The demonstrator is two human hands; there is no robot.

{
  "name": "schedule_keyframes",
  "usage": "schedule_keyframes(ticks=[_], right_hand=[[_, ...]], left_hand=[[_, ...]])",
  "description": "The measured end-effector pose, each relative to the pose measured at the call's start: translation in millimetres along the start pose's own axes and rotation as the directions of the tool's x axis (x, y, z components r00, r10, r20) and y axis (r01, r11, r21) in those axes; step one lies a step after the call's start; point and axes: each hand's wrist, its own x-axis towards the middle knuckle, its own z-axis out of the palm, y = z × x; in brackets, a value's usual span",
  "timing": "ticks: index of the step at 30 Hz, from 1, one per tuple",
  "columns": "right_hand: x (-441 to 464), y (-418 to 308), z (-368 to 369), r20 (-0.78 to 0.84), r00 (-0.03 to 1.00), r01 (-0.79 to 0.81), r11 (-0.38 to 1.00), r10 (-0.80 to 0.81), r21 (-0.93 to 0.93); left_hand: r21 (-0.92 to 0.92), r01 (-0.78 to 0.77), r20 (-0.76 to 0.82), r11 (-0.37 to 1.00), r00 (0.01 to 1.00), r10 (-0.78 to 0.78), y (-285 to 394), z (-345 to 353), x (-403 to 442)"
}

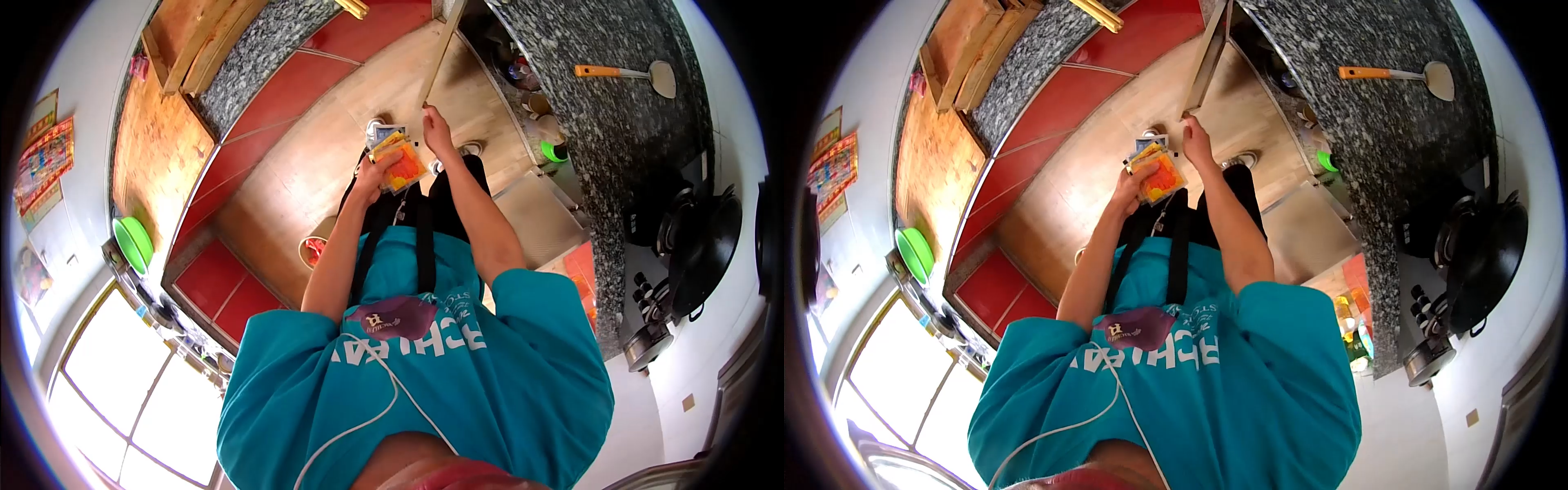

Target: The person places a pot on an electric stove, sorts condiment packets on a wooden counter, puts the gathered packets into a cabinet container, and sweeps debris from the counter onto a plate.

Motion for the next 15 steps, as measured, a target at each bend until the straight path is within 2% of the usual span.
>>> schedule_keyframes(ticks=[1,2,4,5,8,9,10,12,13,15], right_hand=[[7.3,-0.5,13.7,-0.006,0.998,0.070,0.997,-0.070,0.029],[14.3,-1.2,27.5,-0.014,0.998,0.067,0.997,-0.066,0.026],[29.0,-20.0,48.2,0.053,0.983,0.175,0.982,-0.178,0.067],[36.8,-29.3,52.6,0.145,0.989,-0.011,0.995,-0.004,0.103],[60.2,-36.3,90.6,0.025,0.998,0.057,0.992,-0.060,0.112],[66.6,-41.3,95.1,0.084,0.996,-0.007,1.000,0.006,0.004],[72.0,-47.0,106.2,0.049,0.998,0.025,1.000,-0.026,0.003],[84.5,-58.6,126.2,0.051,0.998,-0.056,0.983,0.047,0.177],[89.8,-65.0,126.6,0.095,0.978,-0.205,0.952,0.188,0.225],[87.4,-62.4,128.4,-0.059,0.993,-0.074,0.943,0.098,0.323]], left_hand=[[0.004,0.001,0.009,1.000,1.000,-0.002,9.0,-6.0,0.3],[-0.004,0.018,0.007,1.000,1.000,-0.018,16.5,-12.5,-1.9],[-0.014,0.027,0.012,1.000,1.000,-0.026,25.2,-26.7,-2.8],[0.008,0.027,0.014,1.000,1.000,-0.027,33.0,-34.5,-1.8],[0.055,0.011,0.022,0.998,1.000,-0.012,56.4,-54.5,1.3],[0.056,0.025,0.034,0.998,0.999,-0.027,61.3,-61.6,1.0],[0.058,0.041,0.046,0.997,0.998,-0.044,65.6,-69.2,0.9],[0.042,0.030,0.074,0.999,0.997,-0.033,74.1,-82.0,8.2],[0.044,0.021,0.085,0.999,0.996,-0.024,76.1,-88.4,11.7],[0.060,0.059,0.091,0.996,0.994,-0.064,82.8,-101.9,11.6]])
